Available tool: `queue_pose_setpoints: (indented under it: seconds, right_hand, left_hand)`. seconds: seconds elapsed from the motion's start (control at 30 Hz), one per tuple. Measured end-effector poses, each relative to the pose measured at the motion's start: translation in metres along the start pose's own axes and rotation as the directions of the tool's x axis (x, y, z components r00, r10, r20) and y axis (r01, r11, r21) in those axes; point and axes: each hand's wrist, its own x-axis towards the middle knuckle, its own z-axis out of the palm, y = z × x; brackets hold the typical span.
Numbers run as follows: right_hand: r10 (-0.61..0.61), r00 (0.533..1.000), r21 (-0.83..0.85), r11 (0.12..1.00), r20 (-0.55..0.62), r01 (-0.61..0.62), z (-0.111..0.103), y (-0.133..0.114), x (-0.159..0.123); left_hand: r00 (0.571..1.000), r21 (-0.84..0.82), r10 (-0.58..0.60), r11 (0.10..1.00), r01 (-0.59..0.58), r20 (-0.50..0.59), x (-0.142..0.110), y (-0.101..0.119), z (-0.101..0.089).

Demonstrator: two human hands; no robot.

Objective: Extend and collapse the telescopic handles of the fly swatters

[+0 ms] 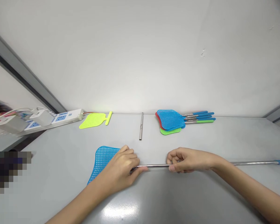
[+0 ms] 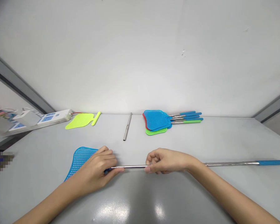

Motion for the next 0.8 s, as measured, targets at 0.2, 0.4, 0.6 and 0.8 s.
queue_pose_setpoints:
  seconds: [0.2, 0.4, 0.6, 0.8]
  right_hand:
    - [-0.021, 0.984, -0.104, 0.995, -0.177, 0.003, 0.001, 0.002, 0.002]
    - [-0.054, 0.982, -0.096, 0.995, -0.182, 0.037, 0.005, 0.005, 0.005]
    - [-0.085, 0.988, -0.083, 0.994, -0.131, 0.074, 0.013, 0.002, 0.003]
    - [0.12, 0.99, 0.19, 0.973, 0.078, -0.133, 0.018, -0.002, 0.005]
  left_hand:
    - [0.999, -0.073, 0.0, 0.997, 0.003, 0.043, 0.001, 0.003, -0.006]
    - [0.999, -0.126, 0.023, 0.992, -0.017, 0.045, -0.001, 0.006, -0.002]
    - [1.0, -0.044, -0.003, 0.999, 0.003, 0.006, -0.005, 0.007, 0.001]
    - [0.994, -0.031, 0.107, 0.994, -0.106, 0.033, -0.004, 0.014, 0.002]
